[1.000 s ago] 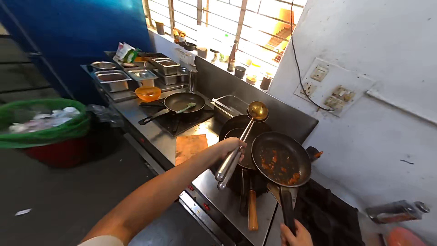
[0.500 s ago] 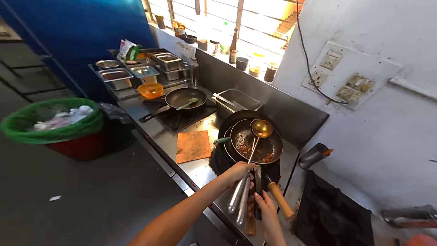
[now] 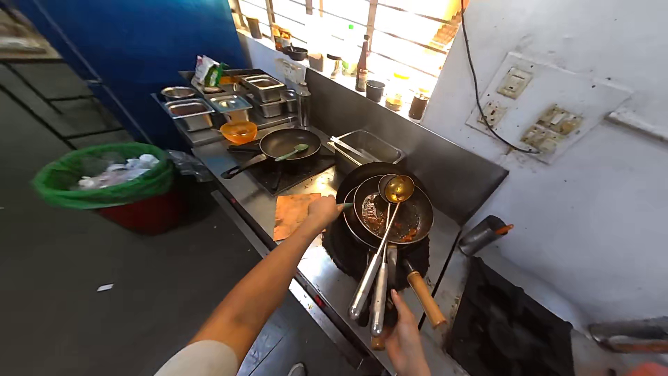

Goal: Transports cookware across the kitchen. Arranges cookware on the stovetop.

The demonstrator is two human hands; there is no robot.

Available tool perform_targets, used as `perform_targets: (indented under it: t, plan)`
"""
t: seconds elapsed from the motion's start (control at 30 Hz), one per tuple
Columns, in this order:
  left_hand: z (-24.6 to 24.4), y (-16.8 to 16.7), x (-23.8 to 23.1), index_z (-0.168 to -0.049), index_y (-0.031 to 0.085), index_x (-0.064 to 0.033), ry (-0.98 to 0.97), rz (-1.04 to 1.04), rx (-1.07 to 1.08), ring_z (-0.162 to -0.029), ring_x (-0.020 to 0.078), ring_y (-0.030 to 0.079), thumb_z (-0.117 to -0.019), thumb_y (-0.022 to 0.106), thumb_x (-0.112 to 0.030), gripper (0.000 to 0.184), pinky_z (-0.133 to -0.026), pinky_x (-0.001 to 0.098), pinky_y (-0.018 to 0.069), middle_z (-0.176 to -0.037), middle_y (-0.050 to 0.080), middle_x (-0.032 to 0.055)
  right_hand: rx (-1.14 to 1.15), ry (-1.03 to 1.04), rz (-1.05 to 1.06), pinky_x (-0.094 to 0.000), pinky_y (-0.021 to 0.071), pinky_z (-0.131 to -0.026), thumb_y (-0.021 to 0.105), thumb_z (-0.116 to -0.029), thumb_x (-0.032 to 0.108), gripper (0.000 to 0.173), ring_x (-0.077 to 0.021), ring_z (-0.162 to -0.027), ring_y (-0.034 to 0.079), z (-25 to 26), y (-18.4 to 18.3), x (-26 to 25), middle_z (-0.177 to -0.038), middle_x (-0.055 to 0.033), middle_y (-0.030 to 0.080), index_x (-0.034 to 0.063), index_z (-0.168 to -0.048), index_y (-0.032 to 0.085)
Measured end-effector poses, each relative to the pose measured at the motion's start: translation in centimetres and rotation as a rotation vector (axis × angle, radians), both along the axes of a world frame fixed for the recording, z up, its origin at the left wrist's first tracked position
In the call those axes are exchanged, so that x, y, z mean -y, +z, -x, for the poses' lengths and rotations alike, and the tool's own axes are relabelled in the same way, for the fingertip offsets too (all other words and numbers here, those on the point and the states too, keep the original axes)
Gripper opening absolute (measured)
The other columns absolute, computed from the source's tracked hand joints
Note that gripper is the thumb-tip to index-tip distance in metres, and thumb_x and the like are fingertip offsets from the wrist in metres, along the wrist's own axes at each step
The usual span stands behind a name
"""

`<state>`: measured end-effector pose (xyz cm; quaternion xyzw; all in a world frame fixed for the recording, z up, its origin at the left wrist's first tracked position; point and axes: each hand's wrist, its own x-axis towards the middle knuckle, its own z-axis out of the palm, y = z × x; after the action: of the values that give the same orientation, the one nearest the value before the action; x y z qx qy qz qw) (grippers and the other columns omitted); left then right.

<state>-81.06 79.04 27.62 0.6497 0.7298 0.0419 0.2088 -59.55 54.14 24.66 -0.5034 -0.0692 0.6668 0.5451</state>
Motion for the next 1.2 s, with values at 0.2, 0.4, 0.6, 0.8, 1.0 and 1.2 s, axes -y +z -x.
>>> perform_targets:
  t: [0.2, 0.4, 0.6, 0.8, 1.0, 1.2]
  plan:
    - [1.2, -0.8, -1.7, -0.108, 0.07, 0.0004, -0.113, 0.154, 0.082, -0.11, 0.0395, 0.066, -0.1059, 0.048, -0.052, 0.057, -0.092, 0.0622, 0.0506, -0.111, 0.069, 0.0236, -0.007, 0.078, -0.062, -0.0166, 0.0361, -0.034, 0.03, -0.1137, 0.03, 0.033, -0.0035, -0.037, 0.04, -0.8, 0.4, -0.4, -0.056, 0.001, 0.046, 0.0075, -0.104, 0.052]
    - [6.1, 8.5, 5.2, -0.105, 0.07, -0.0024, -0.018, -0.1, 0.067, -0.102, 0.0413, 0.066, -0.1061, 0.052, -0.044, 0.046, -0.087, 0.0642, 0.0508, -0.103, 0.069, 0.0218, -0.094, 0.221, -0.186, -0.0146, 0.0367, -0.035, 0.023, -0.1125, 0.029, 0.038, -0.0004, -0.038, 0.041, -3.1, -1.9, 0.0, -0.058, 0.0045, 0.047, 0.0068, -0.12, 0.052]
    - [7.3, 12.4, 11.1, -0.089, 0.063, -0.0065, 0.107, -0.385, -0.025, -0.07, 0.0373, 0.065, -0.1063, 0.051, -0.044, 0.042, -0.061, 0.0583, 0.0495, -0.071, 0.062, 0.0149, -0.243, 0.297, -0.215, -0.0139, 0.0371, -0.033, 0.021, -0.1125, 0.031, 0.041, 0.0001, -0.036, 0.041, -1.0, -2.3, -0.2, -0.061, 0.0038, 0.05, 0.0081, -0.123, 0.053]
    - [2.9, 2.9, 6.9, -0.121, 0.06, -0.0036, 0.011, -0.269, 0.002, -0.092, 0.0441, 0.07, -0.109, 0.048, -0.036, 0.036, -0.077, 0.0623, 0.0556, -0.096, 0.069, 0.023, -0.533, 0.314, -0.276, -0.0152, 0.0433, -0.038, 0.033, -0.1098, 0.036, 0.036, -0.0023, -0.04, 0.049, -0.8, -3.5, 0.1, -0.062, 0.0028, 0.055, 0.0108, -0.122, 0.056]
    - [2.3, -0.7, 2.8, -0.132, 0.055, -0.0003, -0.071, -0.085, 0.251, -0.1, 0.0462, 0.068, -0.1104, 0.046, -0.03, 0.038, -0.087, 0.0643, 0.0521, -0.102, 0.068, 0.0272, -0.571, 0.241, -0.191, -0.0177, 0.048, -0.041, 0.028, -0.1109, 0.04, 0.045, -0.0063, -0.045, 0.055, -0.9, -2.6, 0.2, -0.069, -0.0012, 0.059, 0.0066, -0.121, 0.058]
    - [3.0, -1.9, 0.2, -0.13, 0.053, 0.0018, -0.132, 0.095, 0.37, -0.072, 0.0309, 0.07, -0.1131, 0.036, -0.032, 0.041, -0.073, 0.0493, 0.0589, -0.093, 0.069, 0.0207, -0.638, 0.179, -0.178, -0.0189, 0.0508, -0.044, 0.032, -0.1102, 0.038, 0.043, -0.008, -0.049, 0.058, -0.9, -2.5, 0.4, -0.073, -0.0033, 0.06, 0.0044, -0.122, 0.057]
